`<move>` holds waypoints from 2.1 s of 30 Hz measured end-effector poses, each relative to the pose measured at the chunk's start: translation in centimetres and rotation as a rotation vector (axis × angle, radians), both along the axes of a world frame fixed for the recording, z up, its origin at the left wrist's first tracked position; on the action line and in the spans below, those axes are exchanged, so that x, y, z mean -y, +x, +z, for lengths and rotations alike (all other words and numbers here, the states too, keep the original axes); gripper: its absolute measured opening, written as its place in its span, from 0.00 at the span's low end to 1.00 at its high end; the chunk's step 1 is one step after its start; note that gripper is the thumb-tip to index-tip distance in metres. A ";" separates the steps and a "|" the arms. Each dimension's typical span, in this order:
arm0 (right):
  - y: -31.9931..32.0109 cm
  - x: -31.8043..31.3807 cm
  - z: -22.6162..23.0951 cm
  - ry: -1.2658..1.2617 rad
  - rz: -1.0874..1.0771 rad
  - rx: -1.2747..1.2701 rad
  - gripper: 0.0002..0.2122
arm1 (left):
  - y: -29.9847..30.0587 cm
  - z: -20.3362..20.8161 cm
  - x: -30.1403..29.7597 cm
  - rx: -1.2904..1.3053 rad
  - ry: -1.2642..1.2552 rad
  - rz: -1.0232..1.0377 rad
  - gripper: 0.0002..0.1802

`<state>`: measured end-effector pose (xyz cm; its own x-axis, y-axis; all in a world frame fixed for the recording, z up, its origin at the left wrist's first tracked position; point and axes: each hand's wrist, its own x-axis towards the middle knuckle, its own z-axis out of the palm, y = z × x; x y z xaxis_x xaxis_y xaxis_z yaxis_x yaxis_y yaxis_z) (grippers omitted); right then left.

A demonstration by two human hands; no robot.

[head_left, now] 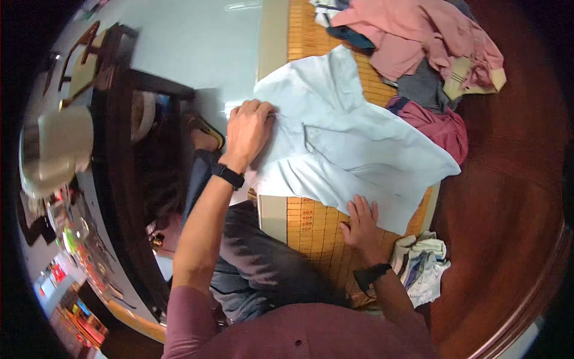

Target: Folding a white polo shirt and a maroon t-shirt on a bed.

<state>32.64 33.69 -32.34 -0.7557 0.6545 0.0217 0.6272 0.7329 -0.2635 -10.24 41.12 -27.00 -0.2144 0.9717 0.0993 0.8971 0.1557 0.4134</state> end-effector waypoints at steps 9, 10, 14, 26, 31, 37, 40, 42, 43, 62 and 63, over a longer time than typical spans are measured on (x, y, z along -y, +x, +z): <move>-0.2 0.2 0.2 -0.068 -0.049 -0.024 0.36 | 0.8 2.1 0.2 -0.017 -0.220 -0.064 0.10; -0.5 0.0 0.0 -0.067 -0.053 -0.051 0.36 | 0.6 2.0 0.4 -0.013 -0.259 -0.067 0.10; -1.3 -0.2 1.0 -0.099 -0.050 -0.213 0.35 | 0.4 0.3 2.5 -0.087 -0.059 -0.024 0.09; 9.9 -7.0 7.4 -0.220 -0.527 0.215 0.15 | 4.3 11.7 14.4 0.106 0.298 -0.084 0.09; 12.3 -3.5 11.1 0.062 -0.366 -0.013 0.07 | 4.2 13.0 18.4 0.125 0.265 -0.059 0.08; 14.2 0.7 16.1 -0.444 -0.173 0.334 0.09 | 2.7 13.5 24.9 -0.027 0.080 -0.290 0.08; 14.2 1.5 15.3 -0.482 -0.111 0.446 0.09 | 2.7 13.8 26.4 0.032 -0.091 -0.305 0.10; 13.2 1.9 15.6 -0.548 -0.115 0.452 0.10 | 3.0 14.3 26.5 0.094 -0.099 -0.313 0.09; 13.1 1.8 15.6 -0.562 -0.096 0.467 0.10 | 3.2 14.7 26.6 0.124 -0.103 -0.317 0.09; 12.6 -1.3 16.9 -0.545 -0.181 0.599 0.10 | 4.1 10.8 28.8 0.088 -0.205 -0.273 0.22; 12.5 -1.6 16.9 -0.565 -0.169 0.584 0.10 | 4.0 10.6 29.0 0.058 -0.187 -0.266 0.23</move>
